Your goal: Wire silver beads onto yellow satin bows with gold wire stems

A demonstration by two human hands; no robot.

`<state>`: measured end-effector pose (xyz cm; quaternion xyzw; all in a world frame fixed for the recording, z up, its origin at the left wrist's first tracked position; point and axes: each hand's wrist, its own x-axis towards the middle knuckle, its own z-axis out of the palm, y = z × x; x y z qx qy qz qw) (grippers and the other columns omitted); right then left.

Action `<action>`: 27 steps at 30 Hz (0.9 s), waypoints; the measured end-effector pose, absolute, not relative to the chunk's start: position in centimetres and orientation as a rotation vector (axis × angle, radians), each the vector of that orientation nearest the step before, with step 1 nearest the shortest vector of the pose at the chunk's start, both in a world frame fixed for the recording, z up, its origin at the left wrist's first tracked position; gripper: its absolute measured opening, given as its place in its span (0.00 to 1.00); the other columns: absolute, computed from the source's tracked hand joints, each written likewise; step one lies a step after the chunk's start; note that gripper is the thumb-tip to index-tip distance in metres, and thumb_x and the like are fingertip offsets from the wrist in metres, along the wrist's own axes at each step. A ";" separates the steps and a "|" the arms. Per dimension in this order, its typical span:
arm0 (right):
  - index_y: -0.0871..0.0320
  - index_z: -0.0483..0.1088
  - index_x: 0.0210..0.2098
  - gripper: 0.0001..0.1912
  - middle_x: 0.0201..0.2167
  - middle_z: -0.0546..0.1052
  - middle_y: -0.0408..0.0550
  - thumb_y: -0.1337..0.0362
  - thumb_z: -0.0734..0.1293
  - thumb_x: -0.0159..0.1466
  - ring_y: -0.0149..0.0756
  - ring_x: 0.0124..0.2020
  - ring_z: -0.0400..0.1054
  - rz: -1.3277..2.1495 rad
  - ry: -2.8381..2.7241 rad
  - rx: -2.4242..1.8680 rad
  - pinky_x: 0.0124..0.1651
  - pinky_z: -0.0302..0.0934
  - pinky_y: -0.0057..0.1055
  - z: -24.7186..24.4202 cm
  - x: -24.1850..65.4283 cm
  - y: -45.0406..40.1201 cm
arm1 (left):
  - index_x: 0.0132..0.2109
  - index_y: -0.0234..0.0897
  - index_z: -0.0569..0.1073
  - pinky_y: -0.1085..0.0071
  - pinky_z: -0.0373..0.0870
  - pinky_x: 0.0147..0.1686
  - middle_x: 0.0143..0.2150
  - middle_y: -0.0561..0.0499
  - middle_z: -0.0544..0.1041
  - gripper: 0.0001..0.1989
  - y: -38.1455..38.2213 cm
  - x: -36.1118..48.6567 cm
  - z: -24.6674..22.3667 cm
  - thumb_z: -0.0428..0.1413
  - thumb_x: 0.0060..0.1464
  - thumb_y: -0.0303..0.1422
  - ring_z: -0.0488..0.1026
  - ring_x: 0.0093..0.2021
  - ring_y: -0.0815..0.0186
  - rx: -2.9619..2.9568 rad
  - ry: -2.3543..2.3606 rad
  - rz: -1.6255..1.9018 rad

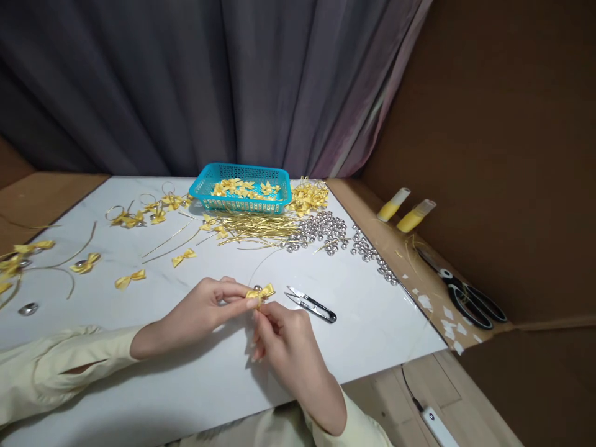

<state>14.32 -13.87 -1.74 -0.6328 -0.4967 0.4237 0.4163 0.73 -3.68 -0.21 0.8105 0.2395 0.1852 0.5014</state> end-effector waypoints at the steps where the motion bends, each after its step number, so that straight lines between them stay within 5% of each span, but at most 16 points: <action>1: 0.57 0.65 0.23 0.17 0.15 0.70 0.43 0.56 0.59 0.64 0.31 0.16 0.66 1.099 -1.218 -1.570 0.24 0.61 0.27 -1.6 14.3 -13.8 | 0.29 0.33 0.78 0.71 0.67 0.34 0.28 0.50 0.79 0.16 -3.7 0.7 -0.1 0.50 0.59 0.33 0.73 0.33 0.64 1.953 0.563 0.449; 27: 0.59 0.63 0.17 0.16 0.11 0.68 0.39 0.61 0.61 0.60 0.25 0.10 0.60 1.198 -1.005 -1.494 0.18 0.57 0.23 -0.8 13.9 -13.3 | 0.30 0.31 0.76 0.75 0.62 0.29 0.28 0.51 0.77 0.12 -3.5 1.1 -0.1 0.57 0.52 0.38 0.70 0.29 0.69 1.559 0.685 0.351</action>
